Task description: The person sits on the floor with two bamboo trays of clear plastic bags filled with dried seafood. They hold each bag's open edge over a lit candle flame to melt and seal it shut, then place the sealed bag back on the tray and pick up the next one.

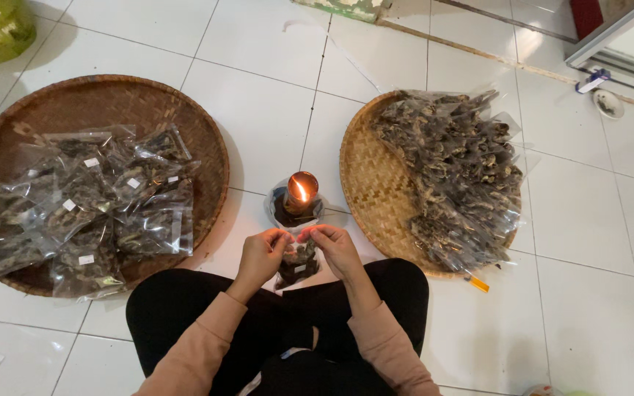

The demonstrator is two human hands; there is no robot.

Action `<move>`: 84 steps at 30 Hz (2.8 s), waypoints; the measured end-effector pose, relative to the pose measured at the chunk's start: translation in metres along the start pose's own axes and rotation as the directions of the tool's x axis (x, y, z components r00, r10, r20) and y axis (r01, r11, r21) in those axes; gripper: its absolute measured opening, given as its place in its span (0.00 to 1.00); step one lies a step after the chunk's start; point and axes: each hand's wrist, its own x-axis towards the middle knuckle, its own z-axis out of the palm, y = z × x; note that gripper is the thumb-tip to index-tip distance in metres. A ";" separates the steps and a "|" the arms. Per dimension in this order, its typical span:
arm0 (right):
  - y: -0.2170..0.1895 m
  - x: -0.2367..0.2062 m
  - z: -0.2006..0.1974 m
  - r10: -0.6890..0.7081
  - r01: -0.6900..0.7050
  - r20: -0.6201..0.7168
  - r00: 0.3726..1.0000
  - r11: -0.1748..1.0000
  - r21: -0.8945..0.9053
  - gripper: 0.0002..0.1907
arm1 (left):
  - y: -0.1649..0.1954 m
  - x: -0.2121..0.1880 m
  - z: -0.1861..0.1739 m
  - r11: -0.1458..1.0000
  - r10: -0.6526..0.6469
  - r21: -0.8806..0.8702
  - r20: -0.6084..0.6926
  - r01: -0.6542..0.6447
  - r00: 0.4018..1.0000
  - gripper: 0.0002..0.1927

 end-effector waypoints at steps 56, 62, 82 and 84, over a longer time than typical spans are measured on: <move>0.007 0.048 0.021 -0.129 0.086 -0.422 0.897 0.989 -0.118 0.07 | -0.039 0.029 -0.009 0.979 -0.170 -0.134 -0.120 0.153 0.978 0.12; 0.011 0.049 0.018 -0.102 0.078 -0.443 0.891 0.994 -0.072 0.06 | -0.037 0.030 -0.009 0.979 -0.158 -0.151 -0.126 0.139 0.979 0.11; 0.011 0.051 0.010 -0.125 0.097 -0.485 0.865 0.992 -0.083 0.05 | -0.020 0.036 -0.004 0.985 -0.170 -0.055 -0.140 0.163 0.976 0.12; 0.010 0.052 0.010 -0.132 0.103 -0.487 0.863 0.991 -0.087 0.05 | -0.020 0.037 -0.003 0.983 -0.175 -0.077 -0.139 0.165 0.975 0.12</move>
